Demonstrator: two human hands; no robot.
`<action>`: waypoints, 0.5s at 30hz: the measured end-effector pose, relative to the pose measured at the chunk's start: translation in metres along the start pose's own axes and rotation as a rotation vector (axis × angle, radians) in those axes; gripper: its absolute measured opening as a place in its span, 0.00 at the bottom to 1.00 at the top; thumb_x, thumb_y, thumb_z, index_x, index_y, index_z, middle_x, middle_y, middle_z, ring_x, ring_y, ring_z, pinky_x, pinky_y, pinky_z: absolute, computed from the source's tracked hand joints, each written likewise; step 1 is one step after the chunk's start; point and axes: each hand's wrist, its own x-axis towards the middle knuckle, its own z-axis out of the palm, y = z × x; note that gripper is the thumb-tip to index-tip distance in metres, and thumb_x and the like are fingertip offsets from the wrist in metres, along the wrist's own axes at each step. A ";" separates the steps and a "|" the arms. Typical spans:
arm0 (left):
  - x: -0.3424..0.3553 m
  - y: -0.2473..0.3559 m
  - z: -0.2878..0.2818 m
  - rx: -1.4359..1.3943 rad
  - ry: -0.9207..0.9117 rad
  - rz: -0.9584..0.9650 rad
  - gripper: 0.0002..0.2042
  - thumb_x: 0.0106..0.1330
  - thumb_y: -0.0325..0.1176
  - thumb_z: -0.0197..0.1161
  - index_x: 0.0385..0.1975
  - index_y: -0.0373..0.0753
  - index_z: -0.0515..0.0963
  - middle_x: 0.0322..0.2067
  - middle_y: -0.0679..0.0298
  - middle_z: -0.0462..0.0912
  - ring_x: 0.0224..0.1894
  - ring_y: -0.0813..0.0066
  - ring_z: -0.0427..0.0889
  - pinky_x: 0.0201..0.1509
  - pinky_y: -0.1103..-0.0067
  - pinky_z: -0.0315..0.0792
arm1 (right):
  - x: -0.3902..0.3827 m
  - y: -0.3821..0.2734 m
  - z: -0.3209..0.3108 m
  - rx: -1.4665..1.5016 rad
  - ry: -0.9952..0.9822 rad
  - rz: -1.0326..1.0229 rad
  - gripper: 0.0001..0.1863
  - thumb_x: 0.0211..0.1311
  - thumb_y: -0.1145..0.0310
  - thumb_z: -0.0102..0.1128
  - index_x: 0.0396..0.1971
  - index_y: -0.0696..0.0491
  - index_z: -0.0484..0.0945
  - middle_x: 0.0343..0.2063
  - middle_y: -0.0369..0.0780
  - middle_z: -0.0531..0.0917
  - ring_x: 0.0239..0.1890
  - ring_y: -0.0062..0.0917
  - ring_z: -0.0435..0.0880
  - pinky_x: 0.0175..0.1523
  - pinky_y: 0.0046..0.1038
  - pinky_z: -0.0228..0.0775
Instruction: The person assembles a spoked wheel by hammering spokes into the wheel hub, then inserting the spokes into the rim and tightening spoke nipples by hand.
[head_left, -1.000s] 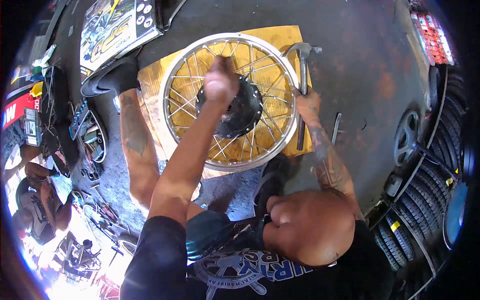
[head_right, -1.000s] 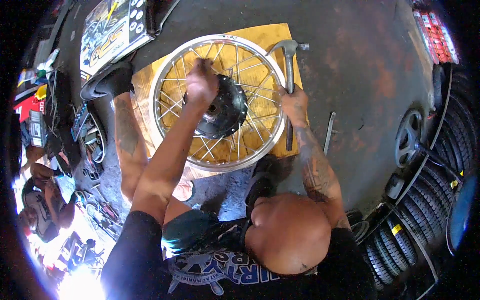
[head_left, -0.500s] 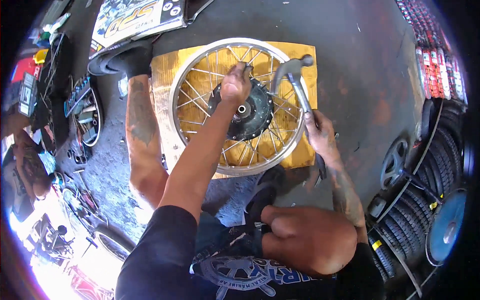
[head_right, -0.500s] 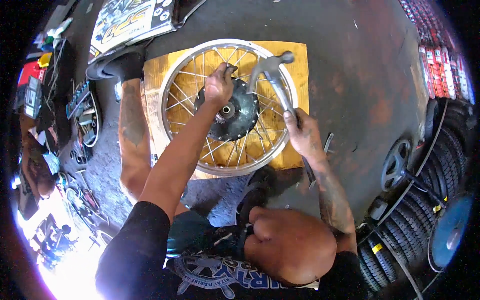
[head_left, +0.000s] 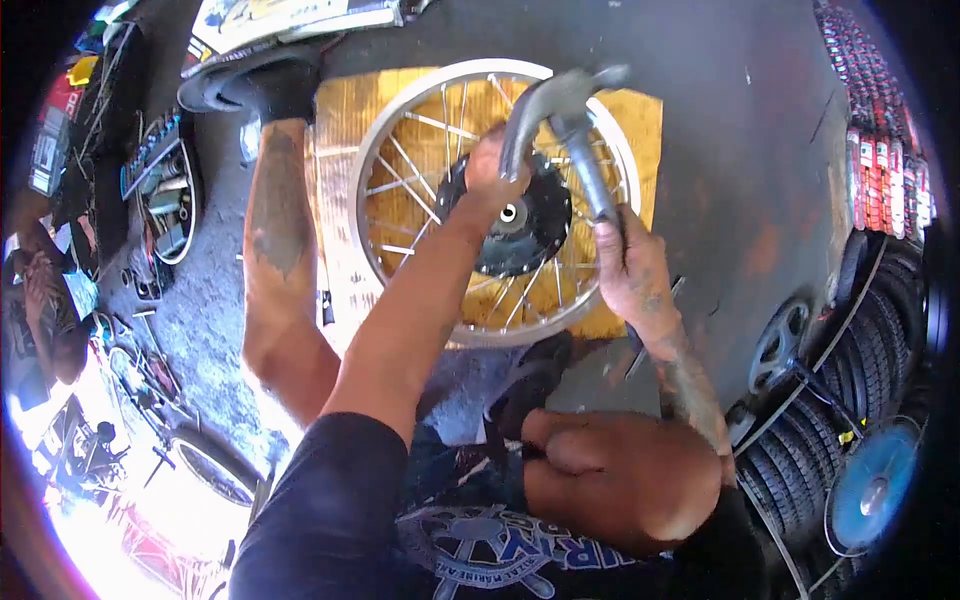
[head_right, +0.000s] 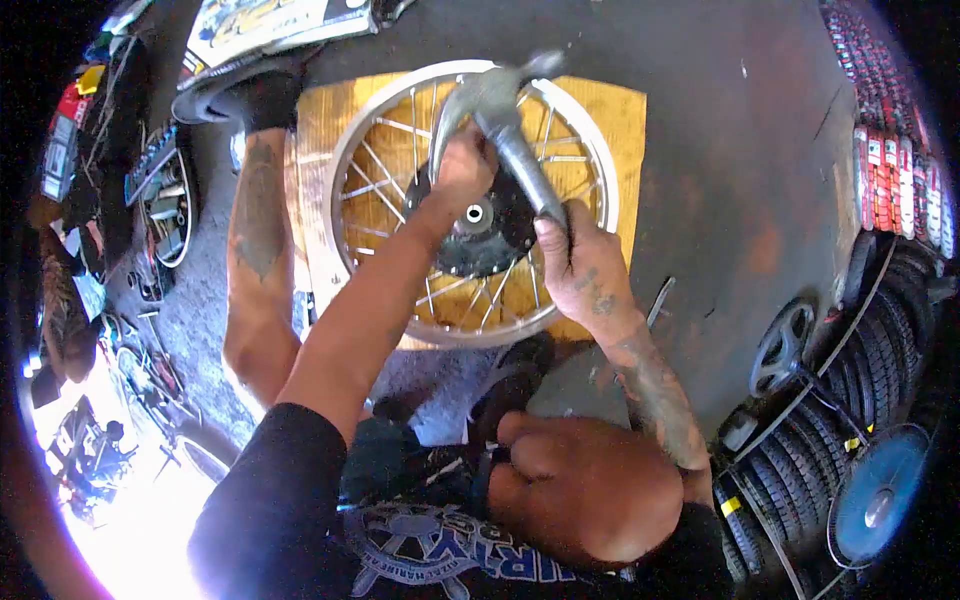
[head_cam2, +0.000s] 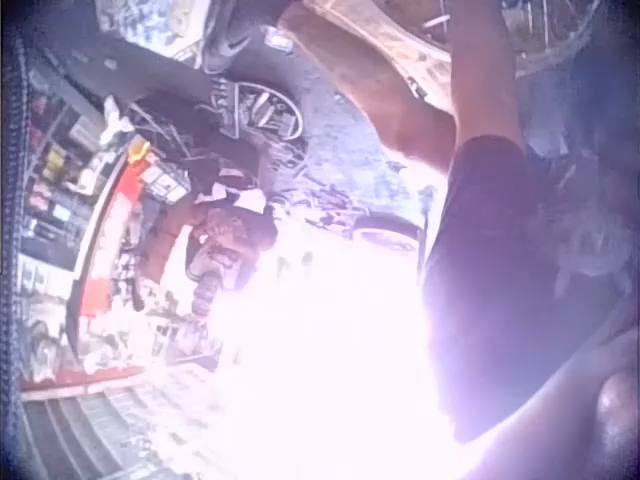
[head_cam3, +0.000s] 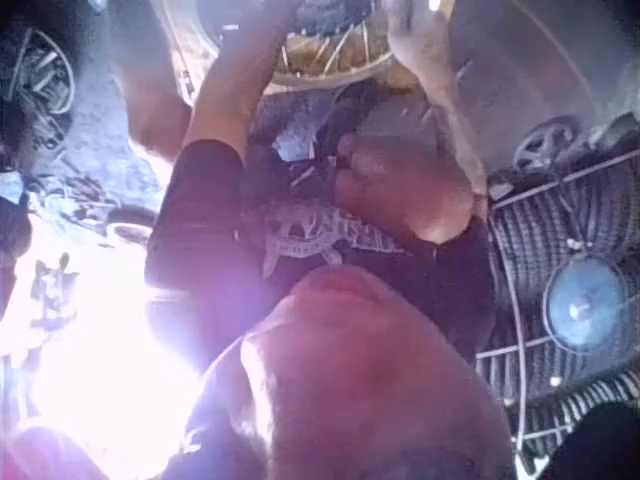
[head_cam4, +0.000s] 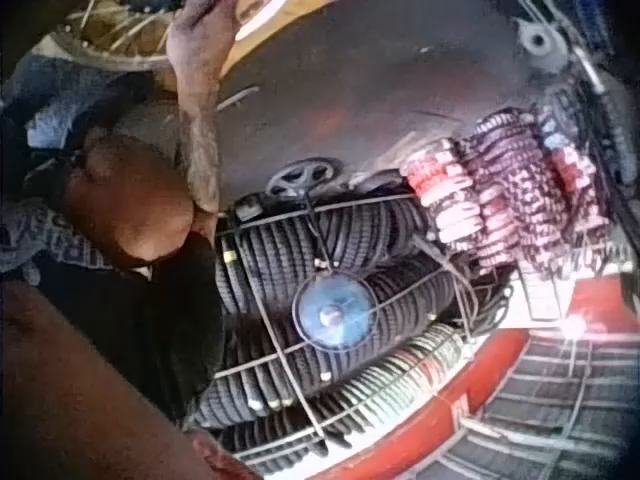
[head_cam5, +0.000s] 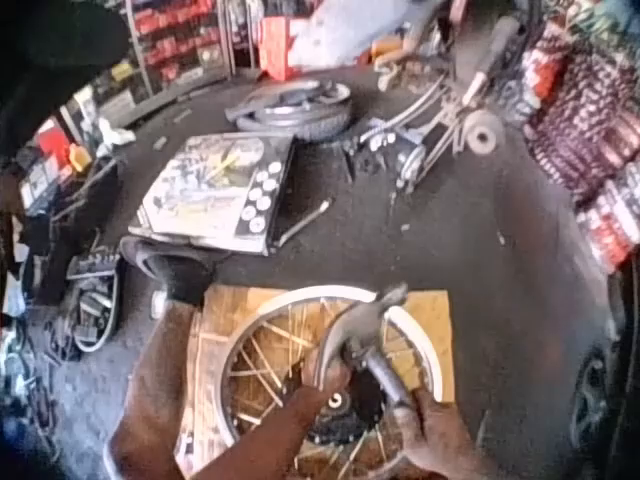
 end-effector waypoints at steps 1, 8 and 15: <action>-0.002 0.001 -0.002 0.011 0.008 0.073 0.16 0.54 0.28 0.56 0.45 0.42 0.76 0.41 0.49 0.81 0.46 0.48 0.78 0.51 0.62 0.73 | -0.001 0.001 0.002 0.023 0.033 -0.054 0.19 0.69 0.55 0.50 0.33 0.58 0.71 0.17 0.51 0.77 0.24 0.50 0.80 0.29 0.43 0.70; 0.000 -0.001 -0.001 -0.027 0.054 0.084 0.16 0.52 0.29 0.57 0.43 0.37 0.75 0.38 0.46 0.80 0.44 0.46 0.78 0.50 0.62 0.74 | 0.000 0.013 0.009 -0.016 0.081 0.008 0.18 0.70 0.55 0.46 0.33 0.58 0.70 0.21 0.52 0.79 0.27 0.52 0.80 0.30 0.45 0.70; -0.005 -0.006 -0.005 0.019 0.144 0.287 0.21 0.53 0.33 0.62 0.50 0.43 0.70 0.44 0.50 0.78 0.47 0.50 0.77 0.52 0.65 0.73 | 0.003 0.032 0.021 -0.029 -0.036 0.009 0.23 0.71 0.51 0.43 0.35 0.58 0.75 0.24 0.53 0.79 0.28 0.48 0.80 0.33 0.43 0.69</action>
